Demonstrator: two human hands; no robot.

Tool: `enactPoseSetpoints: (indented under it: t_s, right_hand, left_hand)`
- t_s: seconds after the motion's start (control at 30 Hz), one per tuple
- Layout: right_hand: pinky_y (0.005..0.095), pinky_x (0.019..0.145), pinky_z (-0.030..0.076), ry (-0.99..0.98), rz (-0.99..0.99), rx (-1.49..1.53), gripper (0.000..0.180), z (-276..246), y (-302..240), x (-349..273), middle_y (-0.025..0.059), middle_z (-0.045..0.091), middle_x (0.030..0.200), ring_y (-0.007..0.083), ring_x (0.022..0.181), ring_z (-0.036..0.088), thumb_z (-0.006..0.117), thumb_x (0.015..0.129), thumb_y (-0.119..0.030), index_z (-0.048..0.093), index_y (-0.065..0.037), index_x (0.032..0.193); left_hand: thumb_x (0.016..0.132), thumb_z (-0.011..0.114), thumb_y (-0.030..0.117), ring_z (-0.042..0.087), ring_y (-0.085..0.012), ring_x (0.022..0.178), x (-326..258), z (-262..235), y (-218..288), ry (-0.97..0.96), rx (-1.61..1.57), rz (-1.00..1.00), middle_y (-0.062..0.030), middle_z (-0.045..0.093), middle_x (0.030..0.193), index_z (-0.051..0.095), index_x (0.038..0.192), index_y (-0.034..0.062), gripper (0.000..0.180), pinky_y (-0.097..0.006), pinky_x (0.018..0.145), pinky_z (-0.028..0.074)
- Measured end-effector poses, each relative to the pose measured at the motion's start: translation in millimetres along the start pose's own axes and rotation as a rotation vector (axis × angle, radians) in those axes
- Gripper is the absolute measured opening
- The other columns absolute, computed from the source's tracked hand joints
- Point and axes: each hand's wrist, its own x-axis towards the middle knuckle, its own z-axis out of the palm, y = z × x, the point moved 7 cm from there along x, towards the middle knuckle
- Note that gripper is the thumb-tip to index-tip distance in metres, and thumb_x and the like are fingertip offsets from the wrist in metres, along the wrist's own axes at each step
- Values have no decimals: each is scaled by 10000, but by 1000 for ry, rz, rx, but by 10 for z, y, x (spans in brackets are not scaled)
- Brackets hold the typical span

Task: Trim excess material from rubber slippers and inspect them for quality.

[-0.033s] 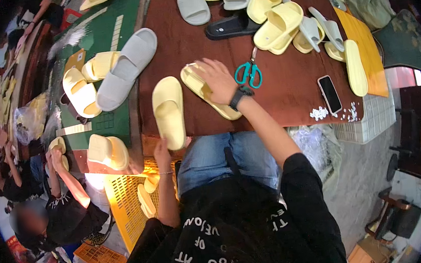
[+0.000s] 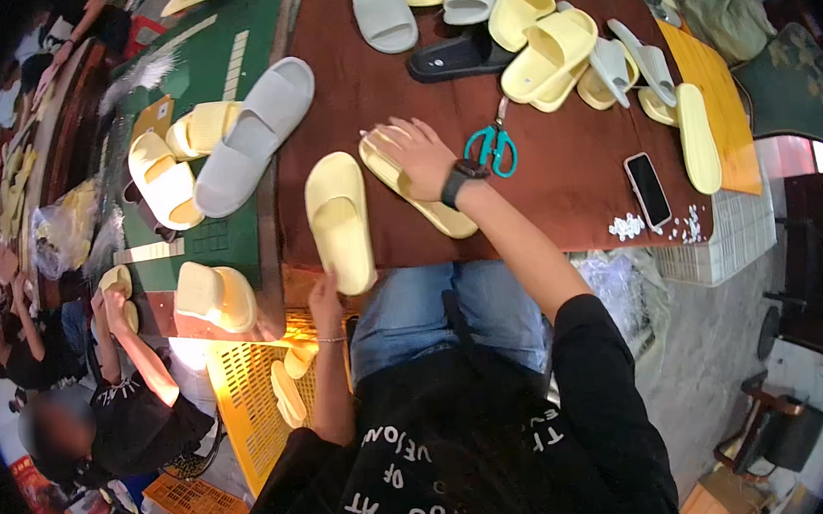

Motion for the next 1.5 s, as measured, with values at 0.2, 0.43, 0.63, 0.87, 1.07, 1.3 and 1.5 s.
enactPoseSetpoints:
  t_s: [0.2,0.43,0.63,0.87,1.07,1.3,1.5]
  right_hand:
    - [408,1019,402,-360,101,-35,762,-75,165,95,192,533,1247,357,1141,527,750,652,-235,441,-41,1321]
    - [362,919,500,666,768,685,970,-1196,679,-1509,168,481,1271,246,1105,561,798,724,-45,156,-52,1451]
    - [328,1003,410,533,1038,832,677,-338,229,-2410,118,470,1360,205,1204,490,737,817,-134,385,10,1377]
    - [322,1002,420,608,1005,1096,671,-8,-77,-1934,106,506,1314,200,1176,511,705,811,-25,380,-21,1399]
    - [316,1004,417,700,930,1279,706,251,-428,-1254,99,465,1337,195,1193,483,661,841,-19,307,-70,1450]
    - [317,980,433,635,604,1423,566,-549,-967,-1155,127,446,1328,187,1092,548,578,919,-43,320,-11,1421]
    - [280,788,479,852,757,1076,134,-102,-97,-1605,66,568,1022,151,891,558,627,895,-54,533,4,971]
  left_hand:
    - [927,631,325,432,-47,425,-441,577,-48,-429,19,-271,-22,556,585,652,796,25,328,-200,389,283]
    - [853,718,322,486,-72,469,-430,1188,341,-601,99,-243,-27,620,676,674,904,22,307,-194,403,334]
    - [907,647,210,684,-183,648,-584,1962,3,-594,-326,-447,-126,689,825,586,1050,8,255,-233,415,456]
    - [930,559,76,703,-237,735,-728,2010,44,-560,-236,-229,-135,692,939,554,1146,-11,232,-301,532,559]
    - [892,586,19,608,-162,992,-543,1880,-145,-478,-234,-148,-85,636,1113,561,1197,-41,312,-293,855,496]
    - [904,548,87,622,-174,994,-261,737,1317,-264,-174,205,-92,645,1106,575,1171,-21,289,-320,813,530]
    - [947,481,160,664,-304,825,1263,-337,2204,-113,-477,196,-199,651,918,527,1081,-74,273,-392,792,579]
